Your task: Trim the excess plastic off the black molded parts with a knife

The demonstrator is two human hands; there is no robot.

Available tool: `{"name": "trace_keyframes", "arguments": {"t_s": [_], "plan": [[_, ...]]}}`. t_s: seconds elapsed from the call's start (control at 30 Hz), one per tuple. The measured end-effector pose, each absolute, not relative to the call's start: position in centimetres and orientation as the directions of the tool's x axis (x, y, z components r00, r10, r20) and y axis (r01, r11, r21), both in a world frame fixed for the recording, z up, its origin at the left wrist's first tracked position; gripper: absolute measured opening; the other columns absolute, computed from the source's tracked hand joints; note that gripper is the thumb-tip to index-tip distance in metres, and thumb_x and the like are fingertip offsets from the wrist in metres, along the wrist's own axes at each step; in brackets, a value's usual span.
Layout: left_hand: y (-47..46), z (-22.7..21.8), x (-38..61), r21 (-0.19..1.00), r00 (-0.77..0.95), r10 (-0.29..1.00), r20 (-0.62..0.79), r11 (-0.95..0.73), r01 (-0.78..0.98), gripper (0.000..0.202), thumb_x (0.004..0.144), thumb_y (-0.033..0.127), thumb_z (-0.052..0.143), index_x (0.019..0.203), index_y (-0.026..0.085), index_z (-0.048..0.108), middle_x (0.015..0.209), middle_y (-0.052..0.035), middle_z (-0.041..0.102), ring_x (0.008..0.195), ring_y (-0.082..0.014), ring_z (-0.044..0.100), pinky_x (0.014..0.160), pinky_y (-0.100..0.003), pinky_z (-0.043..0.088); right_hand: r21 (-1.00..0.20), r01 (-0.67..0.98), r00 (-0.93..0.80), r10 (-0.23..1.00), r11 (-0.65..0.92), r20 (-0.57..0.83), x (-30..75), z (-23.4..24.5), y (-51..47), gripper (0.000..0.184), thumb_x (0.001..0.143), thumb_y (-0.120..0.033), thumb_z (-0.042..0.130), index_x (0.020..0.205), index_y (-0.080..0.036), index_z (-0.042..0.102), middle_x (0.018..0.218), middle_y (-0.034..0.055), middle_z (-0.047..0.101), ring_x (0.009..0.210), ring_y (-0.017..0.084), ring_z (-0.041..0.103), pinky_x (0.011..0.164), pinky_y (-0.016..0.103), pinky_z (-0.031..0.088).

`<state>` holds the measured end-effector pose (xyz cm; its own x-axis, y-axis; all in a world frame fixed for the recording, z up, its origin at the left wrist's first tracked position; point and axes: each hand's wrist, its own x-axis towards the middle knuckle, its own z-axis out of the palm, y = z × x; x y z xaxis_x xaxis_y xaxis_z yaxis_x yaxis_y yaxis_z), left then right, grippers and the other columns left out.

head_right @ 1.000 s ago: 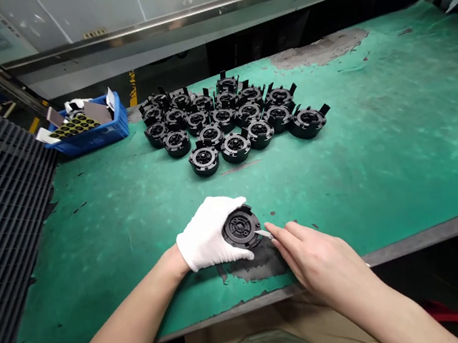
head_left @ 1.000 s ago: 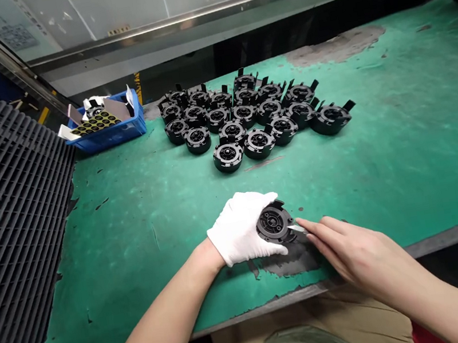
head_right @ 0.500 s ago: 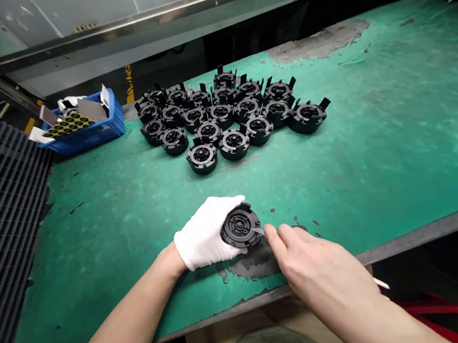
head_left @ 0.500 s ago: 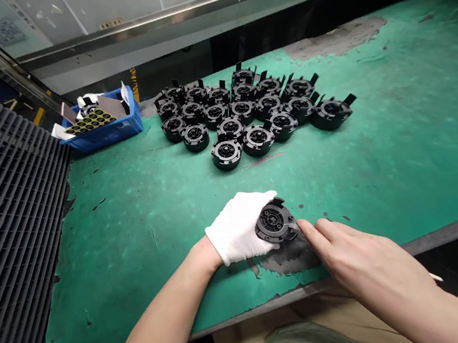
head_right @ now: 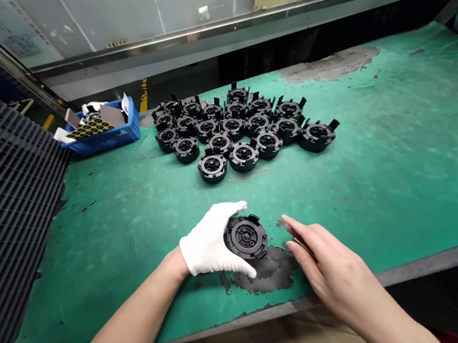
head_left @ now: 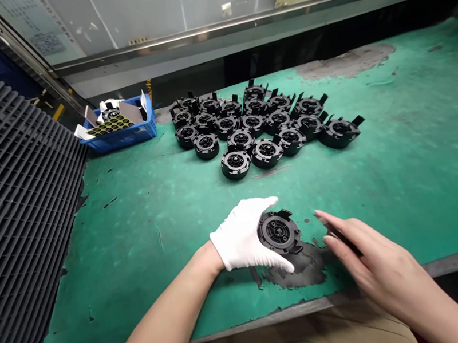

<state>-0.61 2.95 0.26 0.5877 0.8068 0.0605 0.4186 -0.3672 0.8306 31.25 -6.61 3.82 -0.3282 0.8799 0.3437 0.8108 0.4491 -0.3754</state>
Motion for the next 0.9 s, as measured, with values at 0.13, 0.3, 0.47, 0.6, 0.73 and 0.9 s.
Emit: {"name": "trace_keyframes", "arguments": {"t_s": [0.13,0.3,0.47,0.6,0.73,0.9], "plan": [[2.9,0.1,-0.2,0.799,0.566,0.823,0.045,-0.37,0.474,0.152,0.044,0.08,0.13,0.174,0.027,0.072,0.164,-0.0225,0.081,0.155,-0.0552,0.08,0.137,-0.078,0.067,-0.496,0.826,-0.061,0.918,0.267,0.392,31.7,3.1,-6.0,0.05,0.132,-0.044,0.063,0.181,-0.034,0.067,0.129,0.0094,0.09,0.104,0.028,0.091,0.094,0.042,0.074],[3.0,0.7,0.1,0.736,0.552,0.833,0.034,-0.394,0.55,0.124,0.054,0.083,0.125,0.155,0.026,0.082,0.152,-0.0204,0.088,0.143,-0.0546,0.087,0.129,-0.074,0.072,-0.503,0.761,-0.256,0.902,0.41,0.348,32.0,1.7,-4.5,0.04,0.131,-0.053,0.064,0.161,-0.033,0.081,0.127,0.0072,0.095,0.107,0.028,0.094,0.089,0.039,0.074],[3.2,1.5,-0.3,0.78,0.562,0.827,0.016,-0.362,0.51,0.114,0.065,0.078,0.122,0.159,0.027,0.083,0.156,-0.0192,0.091,0.145,-0.0527,0.09,0.129,-0.069,0.073,-0.536,0.756,-0.248,0.922,0.377,0.298,31.6,1.9,-3.9,0.038,0.131,-0.05,0.064,0.156,-0.029,0.082,0.137,0.0113,0.095,0.113,0.028,0.093,0.095,0.039,0.074],[3.5,1.5,-0.5,0.837,0.607,0.795,-0.009,-0.326,0.439,0.106,0.076,0.077,0.12,0.162,0.028,0.083,0.157,-0.0168,0.093,0.146,-0.0492,0.091,0.13,-0.066,0.073,-0.592,0.755,-0.178,0.957,0.283,0.231,30.4,1.9,-2.4,0.042,0.129,-0.059,0.063,0.146,-0.029,0.086,0.131,0.0111,0.095,0.107,0.029,0.092,0.087,0.039,0.072],[3.7,0.2,-0.7,0.872,0.58,0.812,0.069,-0.331,0.36,0.095,0.082,0.066,0.122,0.162,0.03,0.086,0.162,-0.0158,0.092,0.155,-0.0448,0.088,0.137,-0.064,0.07,-0.641,0.745,-0.128,0.982,0.187,0.139,29.5,1.8,-1.1,0.049,0.125,-0.072,0.064,0.124,-0.029,0.086,0.104,0.0059,0.093,0.08,0.025,0.082,0.072,0.037,0.064],[3.4,-1.0,-1.5,0.896,0.534,0.834,0.136,-0.333,0.292,0.073,0.104,0.05,0.109,0.17,0.03,0.083,0.171,-0.0172,0.087,0.155,-0.0382,0.087,0.134,-0.057,0.073,-0.667,0.737,-0.067,0.994,0.106,0.084,29.5,2.0,-1.3,0.052,0.119,-0.079,0.067,0.114,-0.029,0.082,0.085,0.0013,0.083,0.064,0.021,0.065,0.064,0.036,0.055]]}}
